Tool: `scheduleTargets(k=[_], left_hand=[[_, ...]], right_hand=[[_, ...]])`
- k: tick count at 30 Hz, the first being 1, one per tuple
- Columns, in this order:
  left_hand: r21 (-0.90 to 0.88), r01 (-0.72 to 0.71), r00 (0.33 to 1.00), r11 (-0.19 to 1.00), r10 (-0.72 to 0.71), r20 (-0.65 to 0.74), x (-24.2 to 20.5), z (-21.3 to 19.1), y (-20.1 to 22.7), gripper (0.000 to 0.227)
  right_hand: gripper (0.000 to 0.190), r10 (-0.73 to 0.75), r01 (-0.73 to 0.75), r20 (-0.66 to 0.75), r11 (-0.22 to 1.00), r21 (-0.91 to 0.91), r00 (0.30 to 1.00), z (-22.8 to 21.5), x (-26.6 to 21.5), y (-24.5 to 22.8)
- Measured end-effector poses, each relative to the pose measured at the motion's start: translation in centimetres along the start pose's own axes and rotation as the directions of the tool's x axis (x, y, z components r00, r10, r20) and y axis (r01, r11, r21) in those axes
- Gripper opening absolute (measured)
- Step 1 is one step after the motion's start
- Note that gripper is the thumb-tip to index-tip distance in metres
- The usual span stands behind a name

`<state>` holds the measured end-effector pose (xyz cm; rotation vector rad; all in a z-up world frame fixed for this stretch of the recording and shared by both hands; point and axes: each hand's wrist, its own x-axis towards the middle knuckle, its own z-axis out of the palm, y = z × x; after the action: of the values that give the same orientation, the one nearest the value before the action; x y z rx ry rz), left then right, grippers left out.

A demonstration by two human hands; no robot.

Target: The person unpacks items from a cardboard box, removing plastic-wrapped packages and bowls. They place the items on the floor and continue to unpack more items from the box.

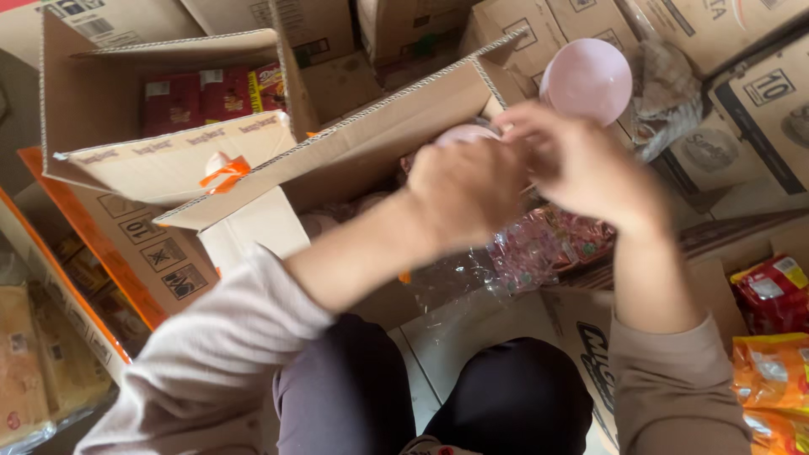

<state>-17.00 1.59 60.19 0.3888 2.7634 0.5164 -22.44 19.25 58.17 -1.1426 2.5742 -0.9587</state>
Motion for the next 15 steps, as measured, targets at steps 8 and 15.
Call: scheduleTargets(k=[8, 15], left_hand=[[-0.157, 0.255, 0.961, 0.954, -0.234, 0.145, 8.2, 9.4, -12.7, 0.048], [-0.388, 0.415, 0.909, 0.823, -0.356, 0.218, 16.4, 21.3, -18.7, 0.091]], right_hand=[[0.027, 0.039, -0.01, 0.066, 0.918, -0.396, 0.997, 6.7, -1.8, -1.6], [0.028, -0.05, 0.003, -0.113, 0.924, -0.383, 0.992, 8.7, -5.0, -1.3]])
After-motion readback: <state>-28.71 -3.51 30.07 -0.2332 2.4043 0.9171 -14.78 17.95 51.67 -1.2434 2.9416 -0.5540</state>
